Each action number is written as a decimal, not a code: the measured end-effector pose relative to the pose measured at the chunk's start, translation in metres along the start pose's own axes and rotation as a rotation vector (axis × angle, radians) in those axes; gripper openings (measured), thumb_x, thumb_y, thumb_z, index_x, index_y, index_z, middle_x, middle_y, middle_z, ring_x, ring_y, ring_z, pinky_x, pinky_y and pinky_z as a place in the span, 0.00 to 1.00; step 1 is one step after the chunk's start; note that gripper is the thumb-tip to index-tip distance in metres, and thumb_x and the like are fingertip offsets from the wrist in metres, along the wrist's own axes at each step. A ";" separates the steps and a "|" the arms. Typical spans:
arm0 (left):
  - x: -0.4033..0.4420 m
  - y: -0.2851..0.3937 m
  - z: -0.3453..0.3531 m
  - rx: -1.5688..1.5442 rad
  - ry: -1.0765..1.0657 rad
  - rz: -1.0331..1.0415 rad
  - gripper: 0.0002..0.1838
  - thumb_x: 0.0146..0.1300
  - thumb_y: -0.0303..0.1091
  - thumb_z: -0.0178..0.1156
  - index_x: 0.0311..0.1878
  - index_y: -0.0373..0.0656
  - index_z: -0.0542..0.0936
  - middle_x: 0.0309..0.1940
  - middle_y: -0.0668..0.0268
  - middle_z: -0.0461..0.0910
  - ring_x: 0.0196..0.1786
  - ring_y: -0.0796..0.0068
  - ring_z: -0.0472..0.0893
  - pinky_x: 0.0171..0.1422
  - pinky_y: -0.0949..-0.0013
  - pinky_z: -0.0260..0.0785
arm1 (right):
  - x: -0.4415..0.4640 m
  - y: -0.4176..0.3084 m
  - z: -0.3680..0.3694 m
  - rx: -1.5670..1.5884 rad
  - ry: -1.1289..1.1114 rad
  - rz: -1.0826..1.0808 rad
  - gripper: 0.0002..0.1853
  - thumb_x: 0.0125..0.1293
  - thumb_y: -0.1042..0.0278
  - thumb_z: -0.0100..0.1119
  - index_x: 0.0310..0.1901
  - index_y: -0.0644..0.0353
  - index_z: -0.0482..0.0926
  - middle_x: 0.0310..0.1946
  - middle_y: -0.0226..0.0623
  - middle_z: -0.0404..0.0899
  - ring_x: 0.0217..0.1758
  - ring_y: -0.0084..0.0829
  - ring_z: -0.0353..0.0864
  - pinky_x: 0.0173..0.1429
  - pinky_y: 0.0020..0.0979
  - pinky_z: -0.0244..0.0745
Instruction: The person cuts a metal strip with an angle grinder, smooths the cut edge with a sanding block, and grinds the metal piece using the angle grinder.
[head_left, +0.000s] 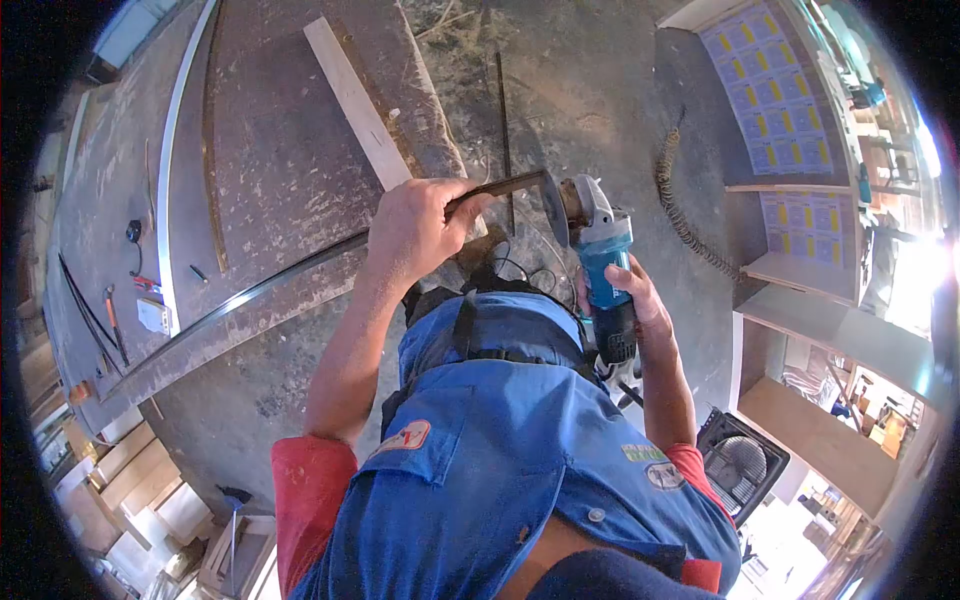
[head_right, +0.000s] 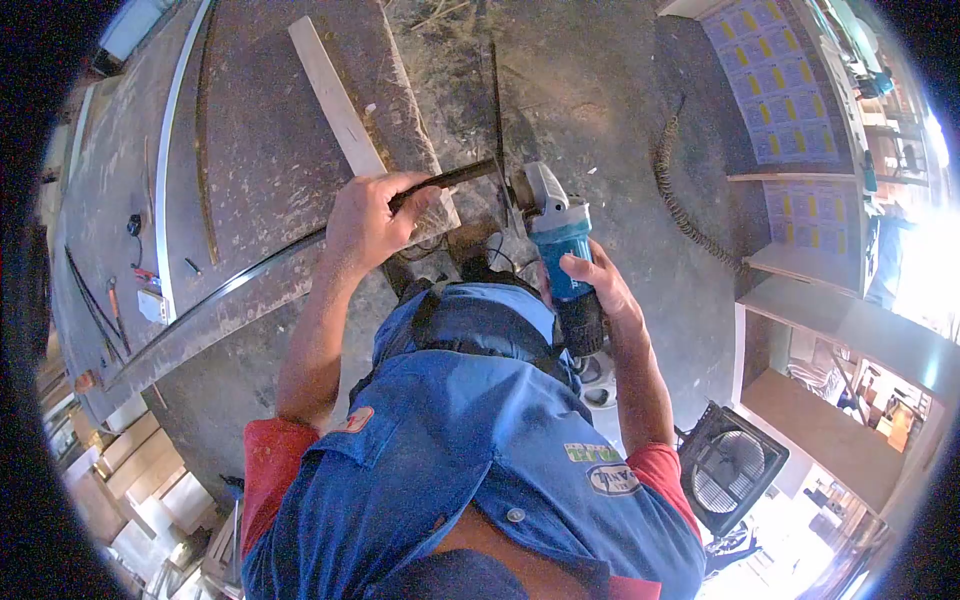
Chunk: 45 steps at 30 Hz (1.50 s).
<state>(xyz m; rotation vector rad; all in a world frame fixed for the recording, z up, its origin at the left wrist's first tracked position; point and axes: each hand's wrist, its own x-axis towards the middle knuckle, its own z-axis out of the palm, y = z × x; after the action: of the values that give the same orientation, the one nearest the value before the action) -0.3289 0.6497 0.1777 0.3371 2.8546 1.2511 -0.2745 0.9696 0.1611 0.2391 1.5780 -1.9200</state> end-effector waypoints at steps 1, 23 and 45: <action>0.001 0.004 -0.003 -0.019 -0.022 -0.042 0.16 0.69 0.47 0.68 0.45 0.43 0.90 0.27 0.54 0.85 0.32 0.52 0.86 0.36 0.55 0.76 | 0.000 0.001 -0.001 0.002 0.001 -0.003 0.35 0.59 0.37 0.70 0.48 0.66 0.76 0.30 0.39 0.80 0.29 0.31 0.82 0.36 0.32 0.78; -0.007 0.012 -0.008 0.067 0.104 0.107 0.19 0.69 0.49 0.68 0.47 0.43 0.90 0.32 0.59 0.87 0.32 0.54 0.87 0.35 0.57 0.77 | -0.011 -0.009 0.007 0.078 -0.027 -0.048 0.39 0.56 0.39 0.73 0.55 0.67 0.74 0.33 0.41 0.81 0.29 0.32 0.82 0.33 0.32 0.78; 0.004 0.012 -0.011 -0.012 0.036 0.020 0.17 0.68 0.46 0.69 0.46 0.41 0.90 0.35 0.55 0.89 0.34 0.55 0.89 0.38 0.58 0.79 | -0.002 -0.014 0.010 0.066 -0.001 -0.038 0.39 0.56 0.38 0.72 0.54 0.67 0.74 0.32 0.41 0.81 0.29 0.32 0.82 0.33 0.33 0.77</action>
<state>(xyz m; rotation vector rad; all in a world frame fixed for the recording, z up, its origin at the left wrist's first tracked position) -0.3319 0.6504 0.1949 0.3468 2.8789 1.2903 -0.2785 0.9624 0.1767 0.2373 1.5300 -2.0034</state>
